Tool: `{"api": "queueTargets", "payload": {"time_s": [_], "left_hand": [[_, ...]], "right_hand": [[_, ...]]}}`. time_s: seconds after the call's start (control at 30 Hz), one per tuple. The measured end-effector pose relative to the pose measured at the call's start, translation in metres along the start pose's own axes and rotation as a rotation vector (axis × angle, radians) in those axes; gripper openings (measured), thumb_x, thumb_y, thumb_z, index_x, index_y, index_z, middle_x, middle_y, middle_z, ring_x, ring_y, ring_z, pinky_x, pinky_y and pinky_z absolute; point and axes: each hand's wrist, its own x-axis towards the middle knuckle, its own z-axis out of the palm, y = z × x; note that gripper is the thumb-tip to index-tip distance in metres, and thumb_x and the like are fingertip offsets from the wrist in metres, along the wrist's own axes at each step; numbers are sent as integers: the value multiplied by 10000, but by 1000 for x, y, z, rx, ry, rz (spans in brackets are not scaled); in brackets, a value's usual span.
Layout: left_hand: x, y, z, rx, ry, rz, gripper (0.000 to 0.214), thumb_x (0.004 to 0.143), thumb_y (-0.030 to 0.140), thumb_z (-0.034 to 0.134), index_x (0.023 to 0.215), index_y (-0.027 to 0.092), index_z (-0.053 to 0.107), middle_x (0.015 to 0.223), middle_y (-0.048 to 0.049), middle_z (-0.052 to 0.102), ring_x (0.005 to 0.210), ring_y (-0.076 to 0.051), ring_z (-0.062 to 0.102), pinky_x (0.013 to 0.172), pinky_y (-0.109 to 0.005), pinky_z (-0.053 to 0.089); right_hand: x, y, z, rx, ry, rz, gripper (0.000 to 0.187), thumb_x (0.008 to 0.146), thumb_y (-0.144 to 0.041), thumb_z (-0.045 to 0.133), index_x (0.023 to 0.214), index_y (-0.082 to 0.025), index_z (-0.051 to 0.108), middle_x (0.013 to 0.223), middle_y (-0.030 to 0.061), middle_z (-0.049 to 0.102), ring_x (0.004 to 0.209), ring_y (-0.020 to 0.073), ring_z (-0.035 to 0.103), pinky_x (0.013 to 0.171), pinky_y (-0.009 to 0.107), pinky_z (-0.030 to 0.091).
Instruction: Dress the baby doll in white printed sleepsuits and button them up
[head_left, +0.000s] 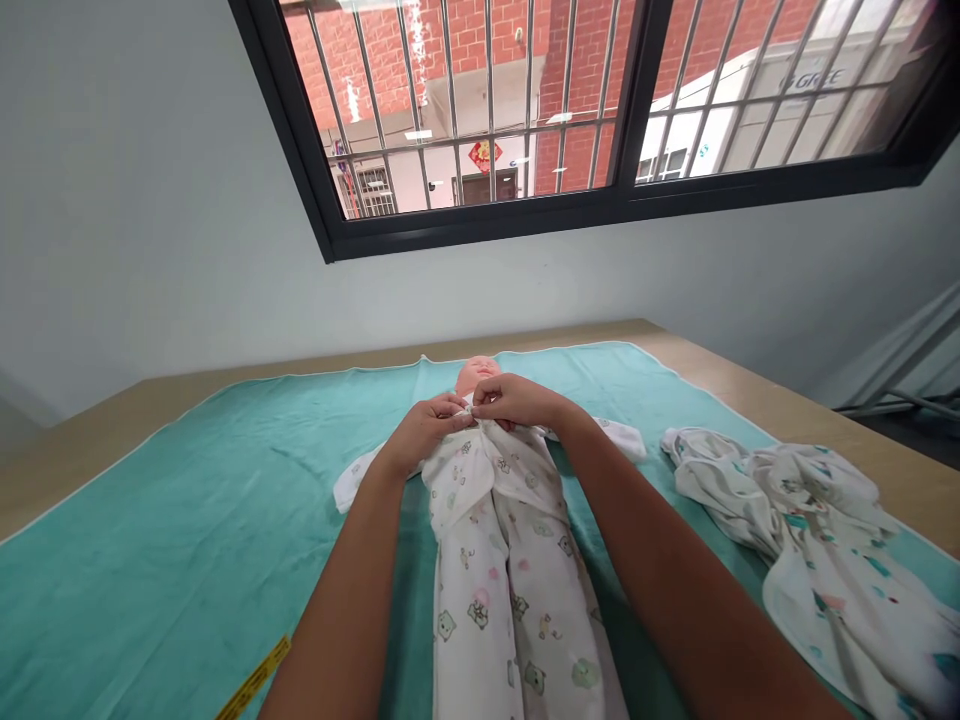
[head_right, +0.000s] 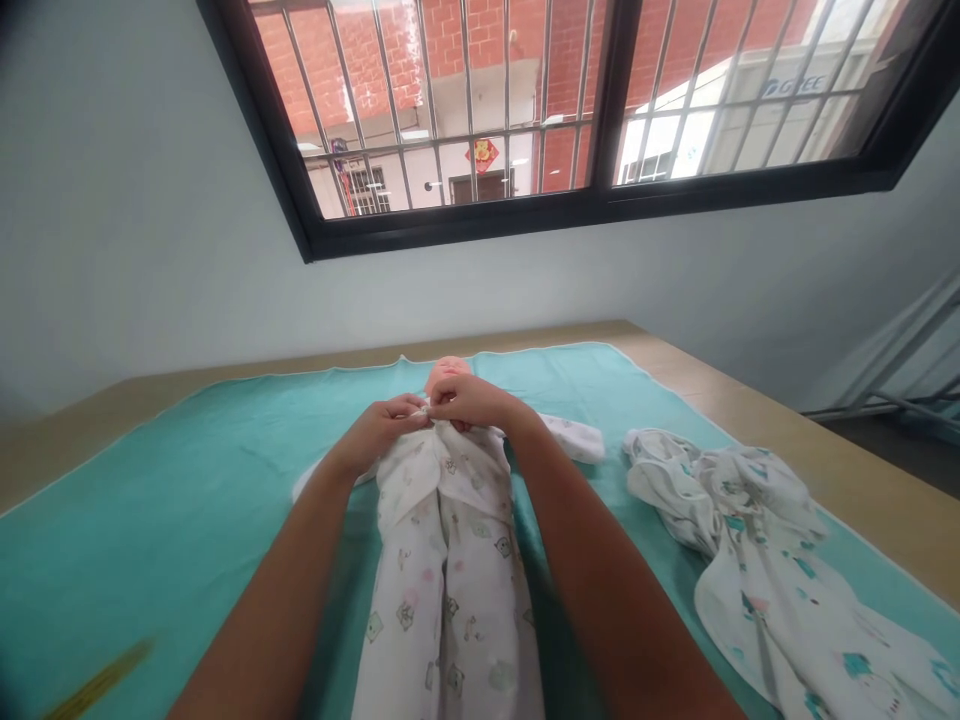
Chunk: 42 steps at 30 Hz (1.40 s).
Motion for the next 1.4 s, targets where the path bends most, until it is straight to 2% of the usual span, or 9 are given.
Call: {"api": "queueTargets", "payload": {"time_s": [0.27, 0.37, 0.5, 0.6, 0.7, 0.87, 0.97, 1.13, 1.4], "left_hand": [[-13, 22, -4, -10, -94, -18, 267, 776, 441, 654, 740, 181, 700, 1315, -68, 526, 1116, -238, 531, 867, -317, 455], [-13, 24, -7, 66, -46, -56, 336, 807, 499, 587, 788, 178, 684, 1234, -68, 599, 1014, -226, 572, 816, -321, 467], [-8, 20, -16, 487, 72, -138, 313, 743, 460, 633, 612, 176, 615, 1005, -48, 679, 859, -214, 576, 731, -305, 439], [-8, 26, -20, 721, 119, -92, 141, 709, 346, 644, 694, 207, 662, 1013, -41, 663, 883, -222, 574, 737, -301, 430], [-13, 40, -14, 686, 96, 44, 161, 753, 348, 604, 848, 253, 692, 1116, -19, 632, 929, -210, 582, 755, -292, 436], [-14, 48, 2, 603, -183, -62, 317, 644, 399, 715, 927, 263, 676, 956, -11, 657, 805, -207, 591, 615, -273, 413], [-11, 41, 7, 620, -152, -63, 334, 617, 459, 725, 847, 233, 637, 843, -5, 632, 696, -177, 544, 532, -262, 347], [-5, 33, 11, 661, -131, -28, 347, 683, 548, 659, 672, 212, 574, 676, 1, 558, 582, -141, 449, 472, -271, 249], [-3, 38, 16, 655, -26, -92, 328, 738, 416, 579, 529, 203, 443, 553, 19, 394, 517, -121, 309, 493, -294, 218]], "right_hand": [[14, 6, 13, -184, 332, -113, 179, 713, -264, 534, 593, -182, 429, 673, -23, 492, 625, 110, 435, 568, 246, 343], [9, 0, 4, -113, 205, 33, 185, 738, -311, 534, 623, -193, 451, 641, -16, 534, 586, 123, 474, 546, 262, 346], [-6, -20, -13, -274, 12, 366, 183, 685, -237, 590, 571, -196, 452, 560, 34, 587, 548, 173, 544, 547, 307, 369], [-17, -40, -17, -486, 73, 466, 216, 630, -171, 656, 545, -199, 459, 537, 43, 552, 544, 193, 541, 537, 319, 335], [-26, -59, -12, -538, 132, 402, 273, 650, -229, 715, 518, -196, 478, 521, 42, 502, 547, 198, 532, 531, 316, 302], [-24, -71, 10, -534, -102, 430, 334, 641, -374, 755, 477, -186, 532, 498, 49, 523, 544, 196, 541, 531, 318, 326], [-18, -62, 13, -498, -142, 380, 239, 599, -268, 744, 506, -188, 539, 520, 31, 536, 526, 174, 516, 531, 317, 326], [-19, -42, -6, -408, -244, 186, 141, 659, -229, 632, 562, -195, 536, 592, 13, 533, 546, 140, 470, 515, 304, 294], [-23, -38, -20, -373, -88, 14, 116, 675, -219, 611, 589, -204, 535, 636, 6, 430, 552, 114, 324, 522, 306, 182]]}}
